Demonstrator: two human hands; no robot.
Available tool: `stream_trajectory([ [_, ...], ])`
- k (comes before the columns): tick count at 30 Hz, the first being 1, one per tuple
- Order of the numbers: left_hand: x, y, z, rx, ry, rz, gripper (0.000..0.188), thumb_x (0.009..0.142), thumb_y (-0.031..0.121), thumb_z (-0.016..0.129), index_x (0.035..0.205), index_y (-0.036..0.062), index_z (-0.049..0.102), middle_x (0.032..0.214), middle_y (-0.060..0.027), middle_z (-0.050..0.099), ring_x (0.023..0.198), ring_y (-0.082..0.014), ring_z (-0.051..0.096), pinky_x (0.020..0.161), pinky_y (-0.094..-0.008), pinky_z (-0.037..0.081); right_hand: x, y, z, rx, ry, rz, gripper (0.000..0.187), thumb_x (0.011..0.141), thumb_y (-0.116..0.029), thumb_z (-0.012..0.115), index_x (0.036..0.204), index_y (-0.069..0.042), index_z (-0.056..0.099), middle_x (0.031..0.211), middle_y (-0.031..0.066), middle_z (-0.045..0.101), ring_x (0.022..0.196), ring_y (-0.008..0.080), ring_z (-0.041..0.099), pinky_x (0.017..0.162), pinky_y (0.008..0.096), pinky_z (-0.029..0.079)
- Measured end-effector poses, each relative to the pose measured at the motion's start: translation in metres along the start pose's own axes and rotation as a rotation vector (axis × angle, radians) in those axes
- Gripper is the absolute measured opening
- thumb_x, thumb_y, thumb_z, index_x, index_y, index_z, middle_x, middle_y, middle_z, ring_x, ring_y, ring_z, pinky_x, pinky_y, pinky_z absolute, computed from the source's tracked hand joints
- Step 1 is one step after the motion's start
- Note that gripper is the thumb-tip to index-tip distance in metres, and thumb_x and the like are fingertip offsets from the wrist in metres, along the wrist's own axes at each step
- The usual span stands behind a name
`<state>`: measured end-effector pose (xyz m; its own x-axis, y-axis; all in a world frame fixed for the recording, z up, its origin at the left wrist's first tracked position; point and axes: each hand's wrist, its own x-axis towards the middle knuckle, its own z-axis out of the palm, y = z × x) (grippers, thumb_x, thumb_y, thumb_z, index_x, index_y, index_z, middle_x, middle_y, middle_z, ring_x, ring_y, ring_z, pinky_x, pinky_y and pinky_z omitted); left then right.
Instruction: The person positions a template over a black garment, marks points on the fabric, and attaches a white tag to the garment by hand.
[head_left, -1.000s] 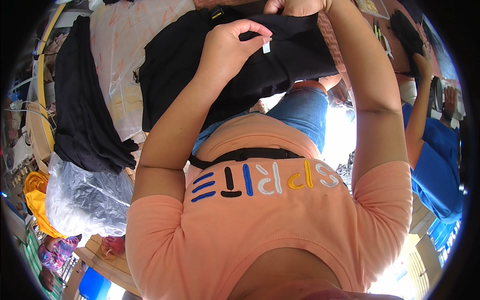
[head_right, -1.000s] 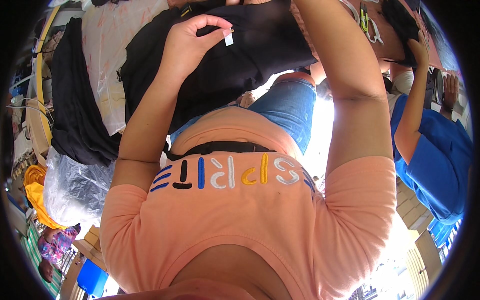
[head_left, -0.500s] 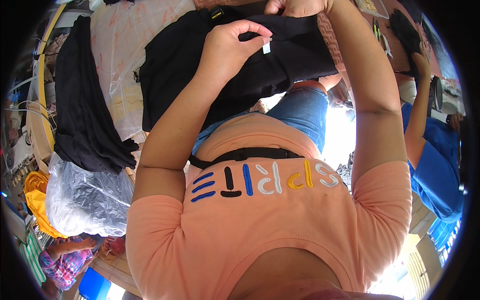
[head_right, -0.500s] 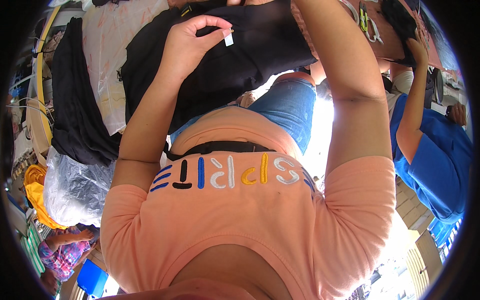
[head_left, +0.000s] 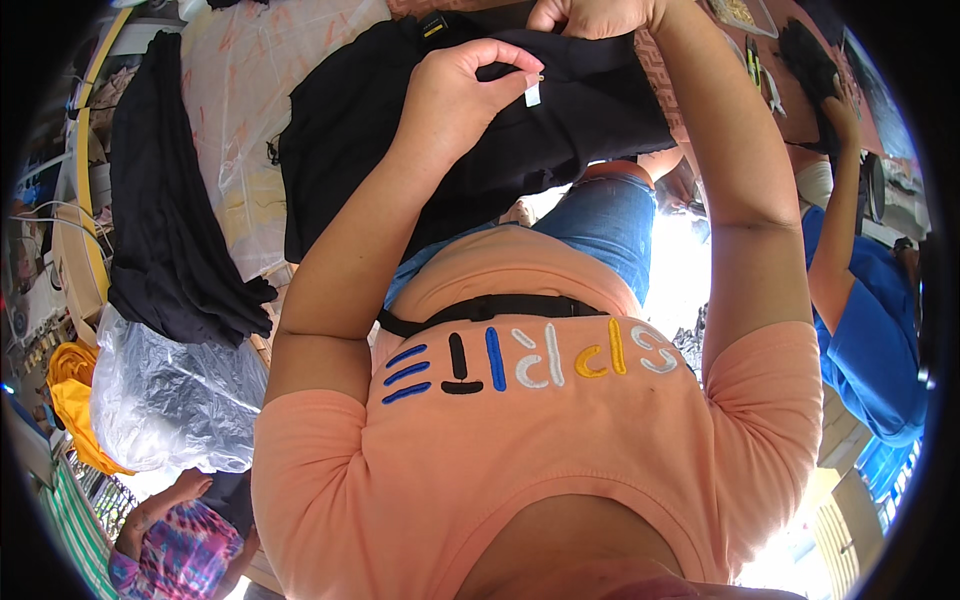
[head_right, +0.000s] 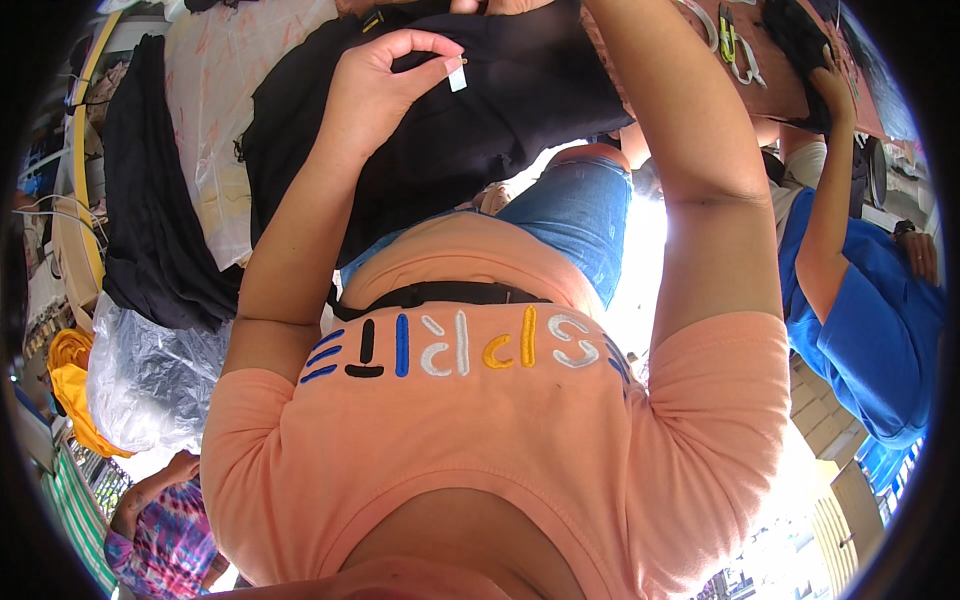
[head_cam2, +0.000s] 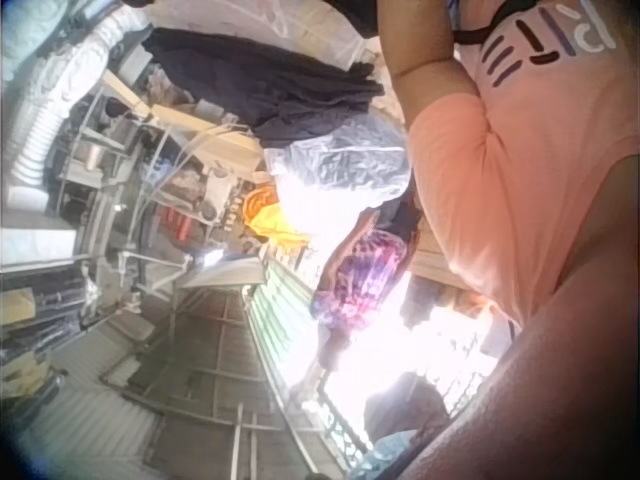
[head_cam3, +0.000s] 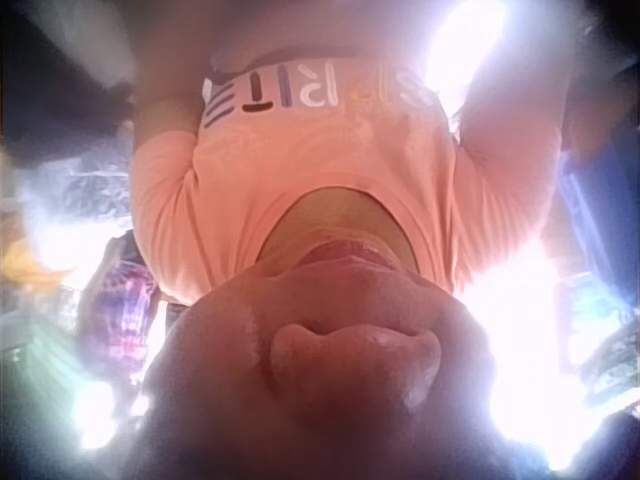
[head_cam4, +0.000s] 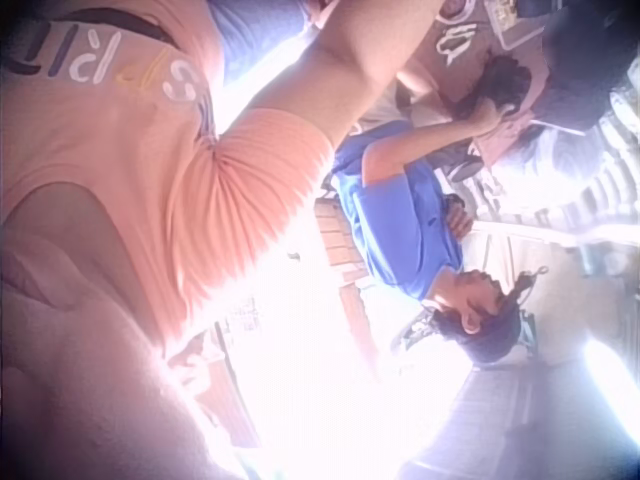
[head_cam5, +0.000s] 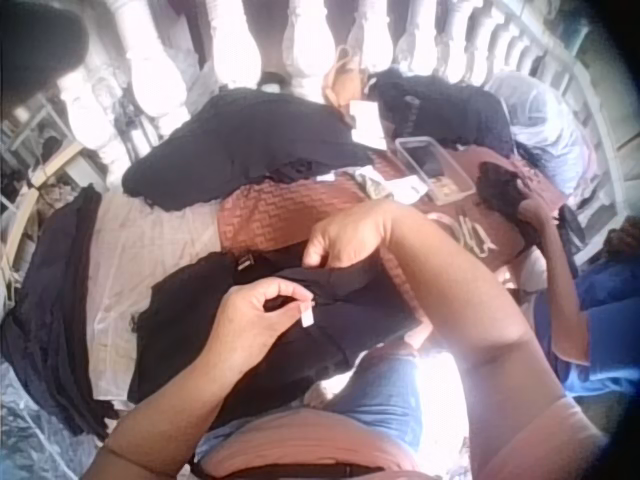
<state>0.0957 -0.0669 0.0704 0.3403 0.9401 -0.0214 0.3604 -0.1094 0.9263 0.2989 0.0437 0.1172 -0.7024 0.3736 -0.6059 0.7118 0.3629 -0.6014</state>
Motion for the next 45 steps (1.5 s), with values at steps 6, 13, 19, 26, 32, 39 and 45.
stream_trajectory([
  [6,0.001,0.002,0.001,-0.015,-0.003,0.008,0.015,0.085,0.014,0.075,0.096,0.0043,0.076,0.092,-0.0020,0.074,0.086,-0.0074,0.065,0.085,-0.0221,0.048,0.005,0.008,0.009,0.184,-0.032,-0.158,0.021,0.088,-0.012,0.069,0.107,-0.006,0.072,0.089,0.0024,0.073,0.075,0.0120,0.064,0.069,0.0315,0.051],
  [13,0.008,-0.010,0.004,-0.170,-0.055,-0.038,0.016,0.086,0.013,0.076,0.098,0.0030,0.075,0.096,-0.0020,0.073,0.088,-0.0075,0.065,0.085,-0.0216,0.049,-0.037,-0.010,0.074,-0.239,1.244,-0.226,0.016,0.094,-0.009,0.065,0.108,-0.002,0.067,0.097,0.0049,0.071,0.078,0.0130,0.066,0.069,0.0271,0.052],
  [19,0.009,-0.018,0.000,-0.298,-0.109,-0.195,0.022,0.086,0.013,0.076,0.105,0.0026,0.073,0.097,-0.0022,0.072,0.090,-0.0069,0.064,0.084,-0.0200,0.048,-0.023,-0.030,0.143,0.161,1.264,-0.114,0.012,0.086,-0.007,0.074,0.099,-0.006,0.075,0.094,0.0029,0.074,0.080,0.0119,0.067,0.068,0.0239,0.052],
  [26,0.012,-0.019,0.004,-0.318,-0.076,-0.166,0.026,0.086,0.015,0.077,0.108,0.0025,0.072,0.097,-0.0019,0.071,0.091,-0.0066,0.064,0.085,-0.0197,0.048,-0.001,-0.027,0.149,0.005,1.435,-0.163,0.009,0.087,-0.008,0.072,0.096,-0.004,0.072,0.090,0.0057,0.071,0.074,0.0196,0.068,0.068,0.0269,0.054],
  [32,0.015,-0.026,0.003,-0.277,-0.075,-0.181,0.025,0.087,0.015,0.076,0.108,0.0030,0.073,0.097,-0.0017,0.071,0.089,-0.0063,0.064,0.085,-0.0194,0.047,0.000,-0.034,0.145,0.263,1.502,-0.196,0.007,0.093,-0.005,0.066,0.100,-0.002,0.064,0.089,0.0050,0.068,0.075,0.0129,0.067,0.068,0.0248,0.053],
  [39,0.011,-0.023,0.004,-0.248,-0.070,-0.177,0.024,0.087,0.014,0.075,0.109,0.0032,0.074,0.096,-0.0020,0.072,0.088,-0.0062,0.063,0.083,-0.0197,0.048,-0.015,-0.041,0.135,0.874,1.383,-0.296,0.005,0.100,0.002,0.051,0.102,-0.002,0.052,0.085,0.0034,0.059,0.074,0.0094,0.061,0.067,0.0204,0.050],
  [45,0.010,-0.028,0.007,-0.270,-0.071,-0.095,0.022,0.088,0.012,0.074,0.108,0.0034,0.075,0.093,-0.0022,0.072,0.082,-0.0064,0.062,0.076,-0.0207,0.050,-0.033,-0.056,0.133,0.737,1.358,-0.221,0.010,0.094,0.008,0.058,0.099,0.000,0.057,0.090,0.0035,0.059,0.075,0.0087,0.061,0.068,0.0213,0.051],
])
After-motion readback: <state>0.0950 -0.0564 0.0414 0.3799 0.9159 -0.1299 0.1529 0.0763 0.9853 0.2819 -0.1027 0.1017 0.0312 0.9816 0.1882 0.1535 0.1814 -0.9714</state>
